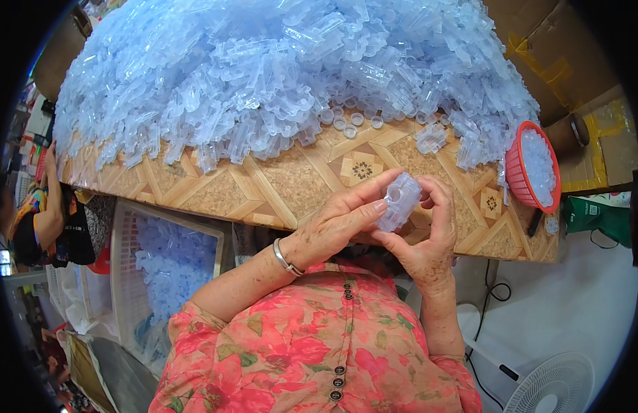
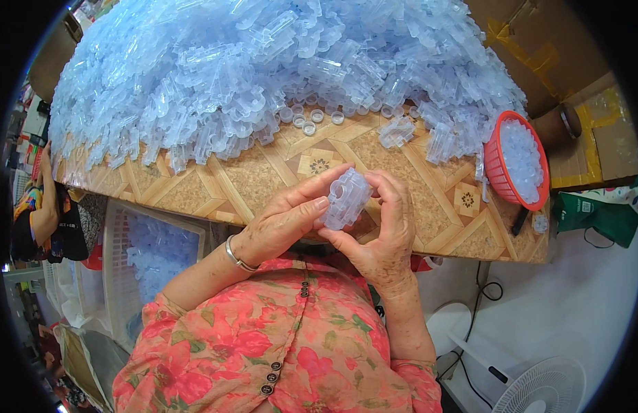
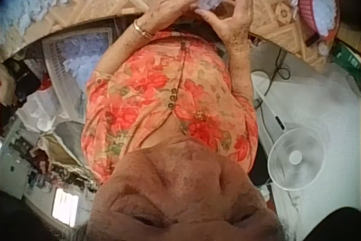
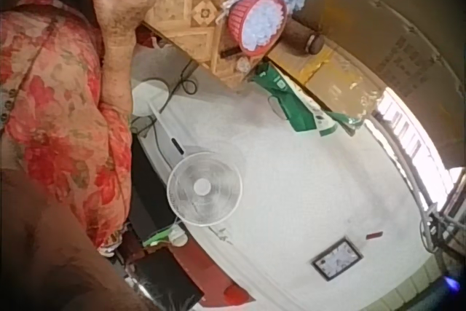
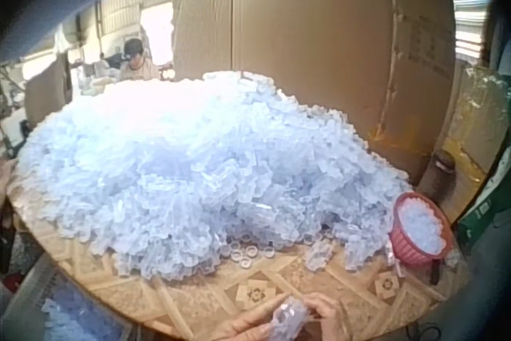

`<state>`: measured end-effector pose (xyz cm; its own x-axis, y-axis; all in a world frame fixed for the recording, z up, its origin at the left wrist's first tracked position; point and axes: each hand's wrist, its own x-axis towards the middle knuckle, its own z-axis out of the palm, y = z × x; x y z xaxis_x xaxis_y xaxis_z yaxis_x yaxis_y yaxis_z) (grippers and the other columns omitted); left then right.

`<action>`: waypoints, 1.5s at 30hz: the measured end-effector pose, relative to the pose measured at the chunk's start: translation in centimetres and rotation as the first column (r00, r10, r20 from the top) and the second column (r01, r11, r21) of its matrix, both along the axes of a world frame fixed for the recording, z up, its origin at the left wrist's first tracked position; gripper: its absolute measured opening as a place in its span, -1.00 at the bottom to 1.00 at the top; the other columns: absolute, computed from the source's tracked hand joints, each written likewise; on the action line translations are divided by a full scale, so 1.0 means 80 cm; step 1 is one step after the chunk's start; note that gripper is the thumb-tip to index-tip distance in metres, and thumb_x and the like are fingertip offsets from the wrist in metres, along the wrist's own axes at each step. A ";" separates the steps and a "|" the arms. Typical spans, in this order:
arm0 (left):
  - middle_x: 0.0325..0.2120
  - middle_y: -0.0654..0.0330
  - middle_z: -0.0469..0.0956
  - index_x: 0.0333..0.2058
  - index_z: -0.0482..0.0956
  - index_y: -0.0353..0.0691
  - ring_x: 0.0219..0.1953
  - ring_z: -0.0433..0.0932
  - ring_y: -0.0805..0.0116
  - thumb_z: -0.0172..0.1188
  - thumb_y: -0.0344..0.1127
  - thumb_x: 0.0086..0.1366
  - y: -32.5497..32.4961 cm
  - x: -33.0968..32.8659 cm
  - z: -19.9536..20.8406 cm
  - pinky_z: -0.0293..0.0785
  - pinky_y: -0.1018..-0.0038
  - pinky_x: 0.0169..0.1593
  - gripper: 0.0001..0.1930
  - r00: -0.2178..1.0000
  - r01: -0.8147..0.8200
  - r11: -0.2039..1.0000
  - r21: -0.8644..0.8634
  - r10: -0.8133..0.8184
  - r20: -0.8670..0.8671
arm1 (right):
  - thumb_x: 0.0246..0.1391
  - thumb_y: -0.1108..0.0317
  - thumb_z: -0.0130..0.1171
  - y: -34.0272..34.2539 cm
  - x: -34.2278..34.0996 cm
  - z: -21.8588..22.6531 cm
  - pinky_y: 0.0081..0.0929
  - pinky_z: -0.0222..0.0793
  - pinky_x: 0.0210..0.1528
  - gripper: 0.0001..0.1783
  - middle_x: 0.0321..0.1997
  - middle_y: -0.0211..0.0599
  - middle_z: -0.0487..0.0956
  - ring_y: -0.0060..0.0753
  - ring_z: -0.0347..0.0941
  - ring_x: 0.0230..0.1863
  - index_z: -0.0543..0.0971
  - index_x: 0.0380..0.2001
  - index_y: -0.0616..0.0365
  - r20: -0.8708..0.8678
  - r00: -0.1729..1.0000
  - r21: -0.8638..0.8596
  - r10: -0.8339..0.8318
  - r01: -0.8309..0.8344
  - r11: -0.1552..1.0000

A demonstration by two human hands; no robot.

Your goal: The person repeatedly picks up small translucent plastic components from a large pile on a wooden table. They manipulate the parts by hand, snapping them together into small assemblies, and then place the finished units into a red basket to the right. The process is repetitive and involves handling individual items one at a time.

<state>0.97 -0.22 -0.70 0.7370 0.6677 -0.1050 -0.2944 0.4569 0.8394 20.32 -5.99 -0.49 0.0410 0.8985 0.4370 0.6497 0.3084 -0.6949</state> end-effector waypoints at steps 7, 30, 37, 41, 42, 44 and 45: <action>0.31 0.21 0.40 0.54 0.06 -0.16 0.17 0.52 0.47 -0.05 -0.26 0.62 0.000 -0.005 0.002 0.49 0.48 0.21 -0.39 0.999 0.029 0.999 0.025 -0.028 -0.017 | -0.35 0.22 0.72 0.000 0.003 0.001 -0.11 0.42 0.30 0.04 0.26 -0.04 0.50 0.02 0.46 0.28 0.42 0.27 0.13 0.016 0.999 0.010 0.047 -0.047 0.999; 0.23 0.16 0.49 0.52 0.11 -0.24 0.16 0.51 0.41 0.01 -0.19 0.60 -0.002 -0.002 -0.003 0.43 0.46 0.24 -0.37 0.983 -0.032 0.845 0.534 0.123 -0.135 | -0.27 0.16 0.71 0.001 -0.010 -0.020 -0.16 0.44 0.29 -0.01 0.26 -0.03 0.52 0.00 0.51 0.25 0.40 0.23 0.18 -0.117 0.993 0.082 0.020 -0.010 0.997; 0.14 0.10 0.55 0.44 0.25 -0.25 0.08 0.55 0.35 0.12 -0.19 0.55 -0.005 0.006 -0.002 0.47 0.40 0.18 -0.41 0.959 -0.001 0.852 0.524 0.149 -0.240 | -0.16 0.22 0.67 -0.001 -0.024 -0.029 -0.18 0.47 0.27 -0.08 0.23 -0.03 0.55 -0.09 0.54 0.22 0.37 0.21 0.24 -0.090 0.988 0.028 -0.129 0.132 0.991; 0.12 0.14 0.55 0.45 0.26 -0.25 0.06 0.55 0.39 0.04 -0.11 0.59 -0.002 0.004 -0.002 0.50 0.41 0.17 -0.43 0.976 0.004 0.877 0.481 0.101 -0.193 | -0.15 0.34 0.61 -0.002 -0.029 -0.035 -0.17 0.47 0.28 -0.10 0.24 0.00 0.54 -0.06 0.53 0.24 0.34 0.23 0.25 -0.258 0.961 -0.009 -0.097 0.098 0.995; 0.12 0.15 0.55 0.45 0.27 -0.24 0.06 0.55 0.40 0.02 -0.09 0.60 -0.002 0.003 0.003 0.50 0.42 0.17 -0.43 0.985 0.007 0.931 0.365 0.058 -0.165 | -0.16 0.35 0.61 -0.002 -0.029 -0.033 -0.17 0.47 0.29 -0.09 0.25 0.01 0.53 -0.06 0.53 0.24 0.34 0.24 0.25 -0.280 0.957 -0.016 -0.078 0.076 0.997; 0.13 0.17 0.55 0.45 0.26 -0.23 0.06 0.55 0.42 -0.01 -0.05 0.62 -0.002 0.001 0.005 0.52 0.42 0.17 -0.42 0.995 0.020 0.991 0.135 -0.006 -0.101 | -0.19 0.37 0.62 -0.001 -0.027 -0.029 -0.17 0.46 0.30 -0.06 0.28 0.03 0.52 -0.04 0.53 0.26 0.32 0.25 0.25 -0.323 0.946 -0.028 -0.040 0.033 0.999; 0.13 0.18 0.54 0.46 0.26 -0.22 0.06 0.55 0.43 -0.03 -0.04 0.62 -0.001 0.000 0.001 0.52 0.42 0.17 -0.42 0.997 0.029 0.999 0.026 -0.027 -0.067 | -0.19 0.37 0.62 0.000 -0.026 -0.028 -0.18 0.45 0.31 -0.06 0.29 0.04 0.51 -0.04 0.52 0.26 0.32 0.26 0.25 -0.276 0.960 -0.015 -0.036 0.033 0.999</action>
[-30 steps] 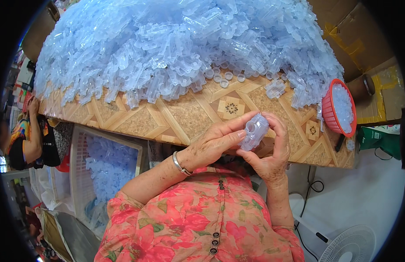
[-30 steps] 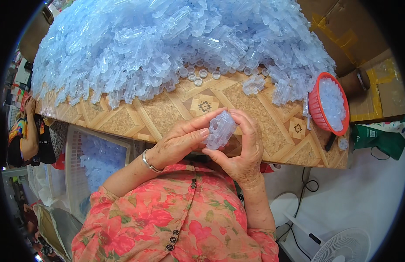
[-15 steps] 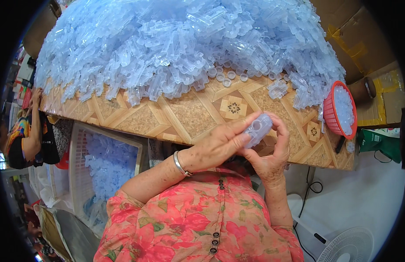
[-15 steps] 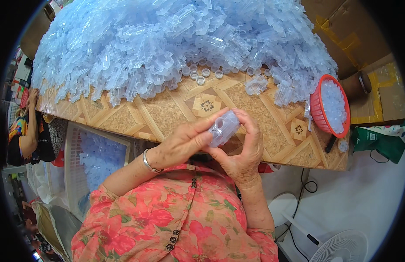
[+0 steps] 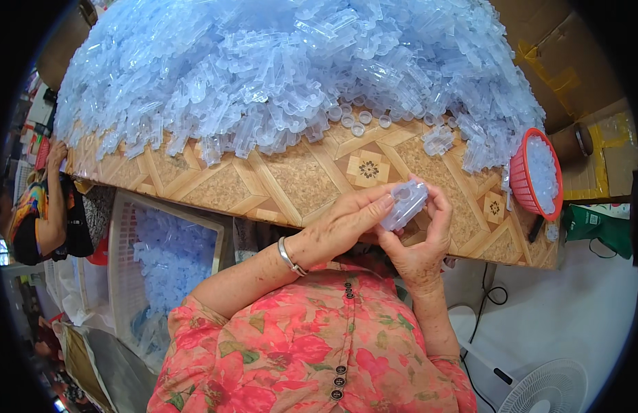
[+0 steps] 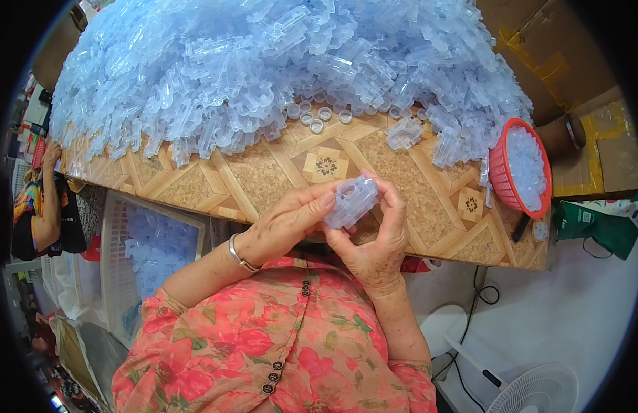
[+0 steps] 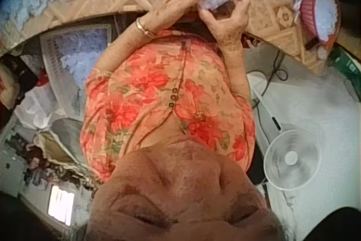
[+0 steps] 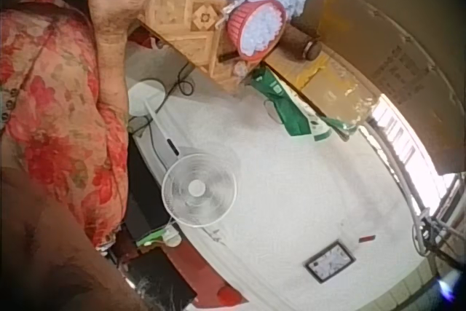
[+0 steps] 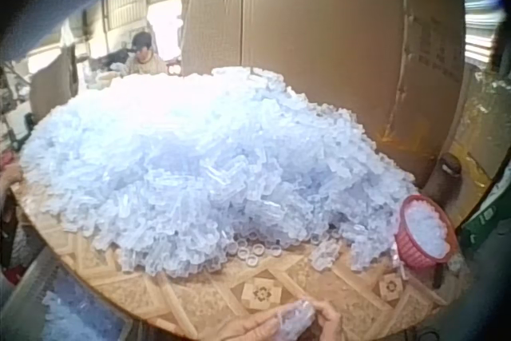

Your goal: The person repeatedly picks up small translucent plastic components from a large pile on a wooden table. They manipulate the parts by hand, snapping them together into small assemblies, and then place the finished units into a red basket to the right. The process is repetitive and involves handling individual items one at a time.

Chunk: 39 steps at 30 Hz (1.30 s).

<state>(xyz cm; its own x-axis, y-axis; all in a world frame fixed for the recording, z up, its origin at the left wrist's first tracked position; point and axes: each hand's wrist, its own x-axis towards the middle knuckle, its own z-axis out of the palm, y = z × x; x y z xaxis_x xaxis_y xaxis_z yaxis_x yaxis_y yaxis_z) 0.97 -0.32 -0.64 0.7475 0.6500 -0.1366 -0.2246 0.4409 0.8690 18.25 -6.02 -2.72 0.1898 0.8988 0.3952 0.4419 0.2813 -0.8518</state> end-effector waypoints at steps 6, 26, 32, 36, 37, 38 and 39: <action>0.15 0.22 0.53 0.47 0.24 -0.21 0.07 0.55 0.46 -0.04 -0.06 0.63 -0.004 0.000 -0.008 0.53 0.44 0.16 -0.42 0.995 -0.058 0.988 -0.144 0.069 0.073 | -0.22 0.32 0.66 -0.001 0.005 0.001 -0.16 0.40 0.34 -0.01 0.34 0.03 0.48 -0.01 0.48 0.31 0.33 0.27 0.23 0.161 0.987 0.060 -0.009 0.000 0.998; 0.13 0.25 0.52 0.49 0.24 -0.15 0.02 0.45 0.53 -0.12 -0.06 0.65 -0.006 -0.005 0.009 0.50 0.52 0.06 -0.44 0.987 -0.055 0.975 0.214 0.086 -0.138 | -0.25 0.37 0.66 0.002 0.002 -0.010 -0.15 0.42 0.29 -0.02 0.29 0.02 0.52 -0.01 0.50 0.26 0.34 0.26 0.18 0.209 0.978 0.153 0.003 -0.036 0.988; 0.21 0.23 0.50 0.49 0.24 -0.16 0.14 0.43 0.50 -0.10 -0.09 0.64 -0.008 -0.002 0.006 0.44 0.49 0.19 -0.45 0.990 -0.080 0.967 0.243 0.106 -0.093 | -0.26 0.34 0.68 0.001 0.005 -0.014 -0.17 0.41 0.29 -0.01 0.30 -0.03 0.53 -0.03 0.50 0.25 0.35 0.26 0.17 0.180 0.984 0.142 0.004 -0.030 0.989; 0.30 0.19 0.44 0.48 0.25 -0.20 0.25 0.41 0.45 -0.10 -0.13 0.65 -0.008 0.000 0.002 0.40 0.46 0.26 -0.46 0.991 -0.080 0.951 0.298 0.109 -0.082 | -0.27 0.34 0.67 0.000 0.005 -0.017 -0.18 0.40 0.29 -0.01 0.31 -0.03 0.53 -0.03 0.49 0.24 0.35 0.26 0.17 0.147 0.989 0.168 0.000 -0.025 0.985; 0.32 0.18 0.43 0.48 0.25 -0.22 0.27 0.41 0.43 -0.11 -0.15 0.65 -0.007 0.000 0.003 0.40 0.46 0.27 -0.46 0.990 -0.071 0.948 0.310 0.104 -0.093 | -0.26 0.34 0.67 0.000 0.006 -0.015 -0.18 0.40 0.29 -0.01 0.31 -0.02 0.53 -0.04 0.50 0.24 0.35 0.26 0.17 0.185 0.983 0.169 -0.009 -0.023 0.985; 0.34 0.16 0.41 0.48 0.25 -0.23 0.30 0.39 0.41 -0.11 -0.15 0.65 -0.006 0.000 0.002 0.36 0.44 0.31 -0.46 0.989 -0.076 0.930 0.360 0.117 -0.094 | -0.26 0.34 0.67 -0.001 0.007 -0.013 -0.18 0.40 0.29 -0.01 0.31 -0.01 0.53 -0.04 0.50 0.24 0.35 0.26 0.17 0.222 0.975 0.171 -0.018 -0.021 0.985; 0.35 0.13 0.40 0.47 0.24 -0.25 0.33 0.38 0.38 -0.12 -0.16 0.65 -0.006 0.000 -0.002 0.33 0.42 0.35 -0.46 0.987 -0.080 0.909 0.410 0.129 -0.094 | -0.26 0.34 0.68 0.000 0.007 -0.012 -0.18 0.41 0.28 -0.01 0.30 -0.01 0.53 -0.04 0.50 0.23 0.35 0.26 0.17 0.234 0.972 0.175 -0.023 -0.018 0.984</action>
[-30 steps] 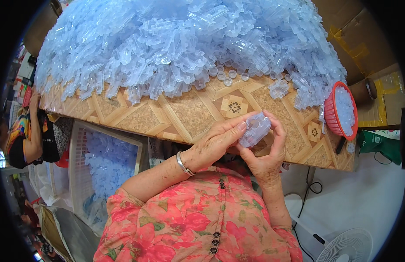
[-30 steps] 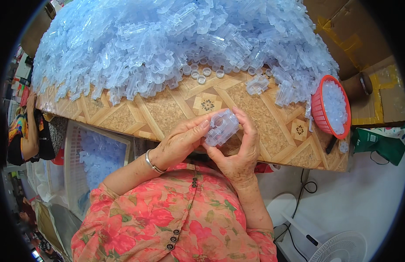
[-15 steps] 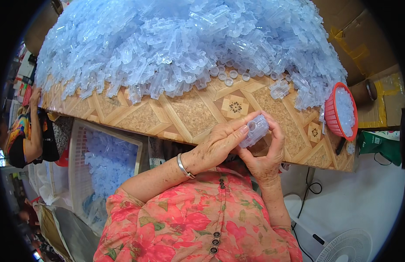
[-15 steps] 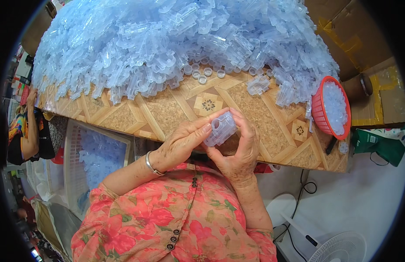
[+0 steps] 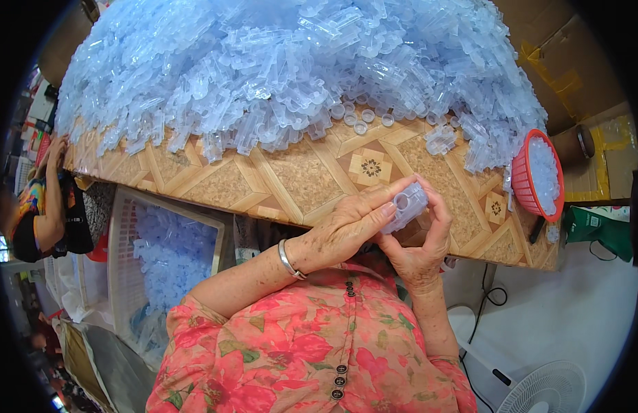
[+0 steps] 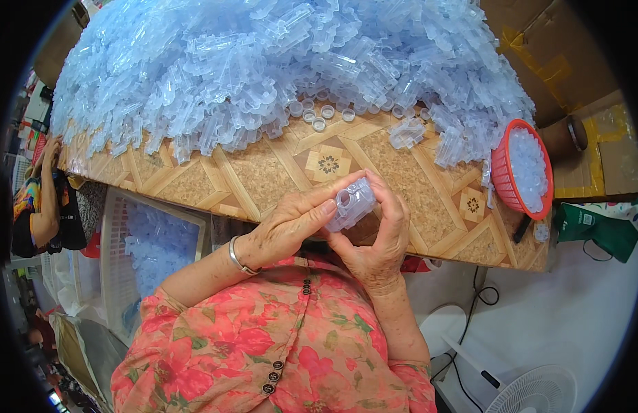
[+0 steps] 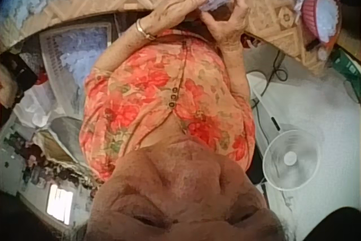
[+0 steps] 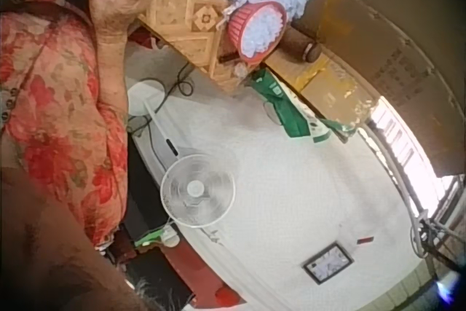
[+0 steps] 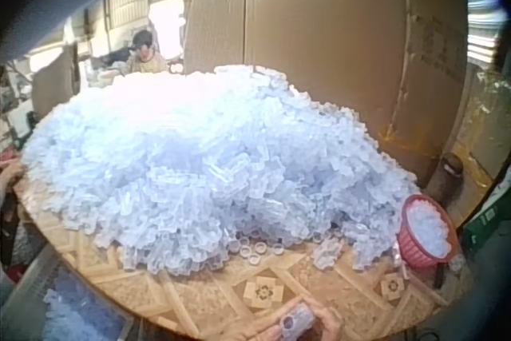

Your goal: The person repeatedly picks up small translucent plastic components from a large pile on a wooden table. They manipulate the parts by hand, snapping them together into small assemblies, and then place the finished units into a red basket to the right. The process is repetitive and involves handling individual items one at a time.

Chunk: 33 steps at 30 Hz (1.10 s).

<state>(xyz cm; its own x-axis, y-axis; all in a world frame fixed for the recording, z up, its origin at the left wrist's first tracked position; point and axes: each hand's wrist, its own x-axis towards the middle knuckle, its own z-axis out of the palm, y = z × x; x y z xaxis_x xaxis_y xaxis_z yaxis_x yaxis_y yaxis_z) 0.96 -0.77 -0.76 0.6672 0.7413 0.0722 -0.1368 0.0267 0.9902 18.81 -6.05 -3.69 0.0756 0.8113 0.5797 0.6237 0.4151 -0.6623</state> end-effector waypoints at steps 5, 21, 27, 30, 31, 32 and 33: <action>0.42 0.02 0.30 0.48 0.19 -0.30 0.43 0.28 0.21 -0.13 -0.15 0.64 0.001 -0.001 -0.005 0.19 0.32 0.45 -0.43 0.999 0.021 0.994 0.112 -0.018 -0.029 | -0.24 0.31 0.69 -0.002 -0.005 -0.004 -0.15 0.42 0.26 -0.02 0.24 -0.03 0.55 -0.04 0.49 0.22 0.36 0.25 0.19 -0.132 0.991 -0.045 -0.014 0.008 0.999; 0.04 -0.14 0.48 0.28 0.39 -0.28 0.10 0.50 -0.17 0.29 -0.38 0.33 0.021 -0.009 0.008 0.44 0.10 0.16 -0.44 0.888 0.068 0.876 0.477 0.165 -0.429 | -0.08 0.28 0.56 0.005 0.015 0.020 -0.12 0.32 0.23 -0.29 0.14 -0.19 0.61 -0.06 0.51 0.06 0.50 0.15 0.18 0.100 0.995 -0.122 0.026 -0.013 0.992; 0.03 -0.02 0.51 0.08 0.54 -0.28 0.04 0.53 -0.14 0.41 -0.38 0.17 0.036 -0.010 -0.015 0.48 0.12 0.09 -0.52 0.904 -0.075 0.676 0.733 0.357 -0.236 | -0.07 0.34 0.51 0.022 0.029 0.019 -0.12 0.33 0.12 -0.47 -0.07 -0.22 0.65 -0.06 0.51 -0.04 0.60 0.01 0.14 0.227 0.967 -0.210 0.113 -0.064 0.976; 0.01 0.00 0.52 0.05 0.56 -0.29 0.03 0.54 -0.12 0.44 -0.36 0.13 0.036 -0.016 -0.015 0.49 0.13 0.08 -0.51 0.887 -0.090 0.675 0.732 0.388 -0.249 | -0.09 0.34 0.52 0.026 0.028 0.020 -0.15 0.34 0.10 -0.48 -0.08 -0.22 0.64 -0.06 0.51 -0.06 0.61 -0.02 0.13 0.183 0.977 -0.241 0.111 -0.065 0.968; 0.00 0.00 0.53 0.04 0.56 -0.30 0.02 0.54 -0.12 0.45 -0.35 0.12 0.036 -0.018 -0.017 0.50 0.13 0.08 -0.51 0.887 -0.078 0.670 0.738 0.385 -0.256 | -0.10 0.34 0.52 0.028 0.028 0.021 -0.15 0.34 0.09 -0.49 -0.08 -0.22 0.64 -0.06 0.51 -0.06 0.61 -0.03 0.13 0.194 0.973 -0.235 0.125 -0.078 0.969; -0.02 -0.01 0.54 0.03 0.57 -0.30 0.01 0.55 -0.11 0.45 -0.34 0.12 0.037 -0.017 -0.021 0.50 0.13 0.08 -0.51 0.892 -0.088 0.672 0.735 0.381 -0.242 | -0.10 0.34 0.52 0.031 0.029 0.023 -0.16 0.35 0.09 -0.49 -0.08 -0.22 0.63 -0.06 0.51 -0.06 0.61 -0.04 0.13 0.204 0.969 -0.229 0.138 -0.090 0.969; -0.04 -0.02 0.55 0.02 0.58 -0.31 0.00 0.55 -0.11 0.46 -0.34 0.12 0.038 -0.016 -0.027 0.50 0.14 0.08 -0.52 0.898 -0.099 0.674 0.732 0.378 -0.227 | -0.11 0.34 0.53 0.033 0.029 0.024 -0.17 0.35 0.09 -0.50 -0.08 -0.22 0.63 -0.06 0.51 -0.06 0.61 -0.05 0.12 0.215 0.965 -0.224 0.152 -0.102 0.969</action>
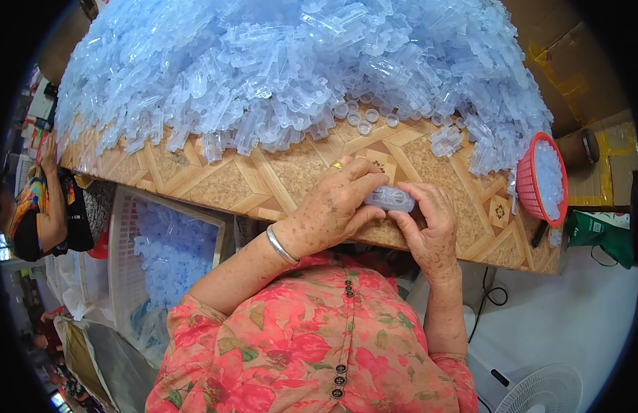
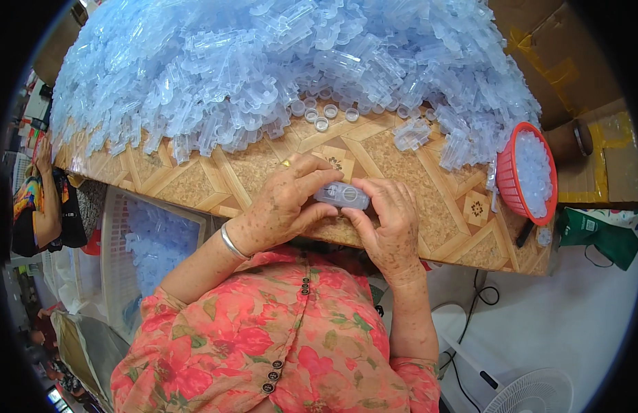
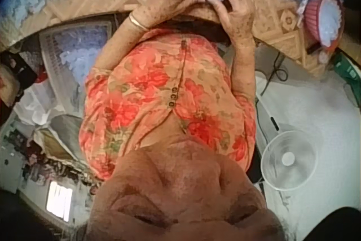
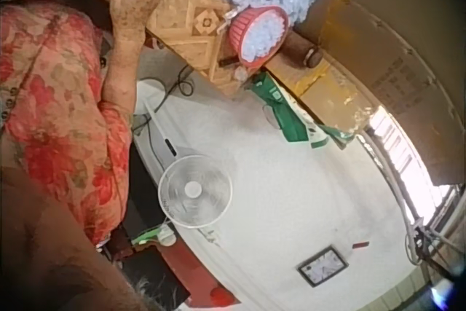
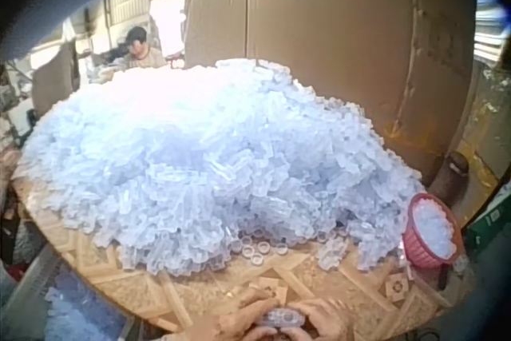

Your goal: The person repeatedly picks up small translucent plastic components from a large pile on a wooden table. They manipulate the parts by hand, snapping them together into small assemblies, and then place the finished units into a red basket to the right. The process is repetitive and involves handling individual items one at a time.

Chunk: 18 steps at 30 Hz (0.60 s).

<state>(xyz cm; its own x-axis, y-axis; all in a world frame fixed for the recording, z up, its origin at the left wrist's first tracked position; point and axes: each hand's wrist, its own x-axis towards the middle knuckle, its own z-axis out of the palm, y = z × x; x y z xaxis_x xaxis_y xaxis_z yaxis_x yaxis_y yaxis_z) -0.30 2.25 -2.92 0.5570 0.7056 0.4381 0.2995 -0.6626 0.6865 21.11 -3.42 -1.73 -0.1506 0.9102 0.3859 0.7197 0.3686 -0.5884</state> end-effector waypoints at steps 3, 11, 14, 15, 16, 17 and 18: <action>-0.07 -0.03 0.57 -0.01 0.59 -0.32 -0.02 0.57 -0.11 0.45 -0.34 0.13 -0.001 0.001 -0.004 0.51 0.14 0.06 -0.55 1.000 -0.016 1.000 0.007 0.016 0.024 | -0.11 0.35 0.52 0.003 -0.003 0.001 -0.16 0.38 0.05 -0.52 -0.11 -0.21 0.63 -0.06 0.52 -0.08 0.61 -0.07 0.13 0.000 1.000 -0.011 0.008 -0.008 1.000; -0.08 -0.06 0.58 -0.02 0.60 -0.36 -0.06 0.58 -0.14 0.45 -0.37 0.15 -0.003 0.003 -0.005 0.56 0.15 -0.03 -0.58 0.998 -0.031 0.999 0.016 0.030 0.061 | -0.10 0.42 0.51 0.002 -0.005 0.004 -0.22 0.45 -0.13 -0.55 -0.22 -0.21 0.58 -0.12 0.52 -0.19 0.62 -0.09 0.17 -0.050 0.999 -0.131 -0.003 -0.004 0.991; -0.10 -0.08 0.59 -0.02 0.60 -0.36 -0.10 0.60 -0.10 0.44 -0.38 0.18 -0.005 0.004 -0.004 0.56 0.17 -0.06 -0.60 0.995 -0.058 0.998 -0.014 0.059 0.075 | -0.07 0.47 0.48 0.003 -0.006 0.005 -0.27 0.47 -0.18 -0.51 -0.19 -0.22 0.59 -0.19 0.52 -0.22 0.61 -0.01 0.19 -0.102 0.995 -0.165 -0.016 -0.001 0.986; -0.11 -0.07 0.59 -0.03 0.60 -0.36 -0.12 0.61 -0.06 0.43 -0.39 0.20 -0.004 0.004 -0.003 0.57 0.19 -0.07 -0.62 0.994 -0.071 0.997 -0.040 0.075 0.084 | -0.05 0.49 0.47 0.003 -0.005 0.003 -0.29 0.48 -0.20 -0.49 -0.17 -0.22 0.60 -0.22 0.52 -0.22 0.60 0.03 0.20 -0.112 0.994 -0.168 -0.017 -0.002 0.986; -0.12 -0.06 0.59 -0.03 0.61 -0.37 -0.13 0.62 -0.02 0.42 -0.39 0.22 -0.004 0.005 -0.002 0.57 0.21 -0.08 -0.64 0.992 -0.084 0.994 -0.066 0.090 0.093 | -0.06 0.46 0.48 0.003 -0.008 0.000 -0.27 0.49 -0.14 -0.43 -0.10 -0.20 0.60 -0.19 0.53 -0.18 0.57 0.08 0.21 -0.121 0.991 -0.082 -0.063 0.054 0.995; -0.16 -0.03 0.59 -0.04 0.61 -0.38 -0.17 0.62 0.04 0.41 -0.40 0.22 -0.007 0.007 0.002 0.57 0.24 -0.10 -0.65 0.983 -0.084 0.983 -0.166 0.110 0.150 | -0.06 0.44 0.49 0.001 -0.014 -0.006 -0.25 0.49 -0.08 -0.36 -0.03 -0.17 0.60 -0.16 0.54 -0.13 0.54 0.14 0.21 -0.134 0.985 0.004 -0.108 0.110 0.994; -0.20 -0.01 0.60 -0.05 0.61 -0.39 -0.21 0.62 0.10 0.40 -0.40 0.23 -0.011 0.010 0.008 0.57 0.27 -0.12 -0.66 0.970 -0.079 0.961 -0.264 0.136 0.204 | -0.07 0.42 0.51 -0.001 -0.020 -0.008 -0.23 0.50 -0.02 -0.30 0.03 -0.15 0.60 -0.13 0.55 -0.08 0.51 0.20 0.22 -0.151 0.977 0.089 -0.149 0.164 0.982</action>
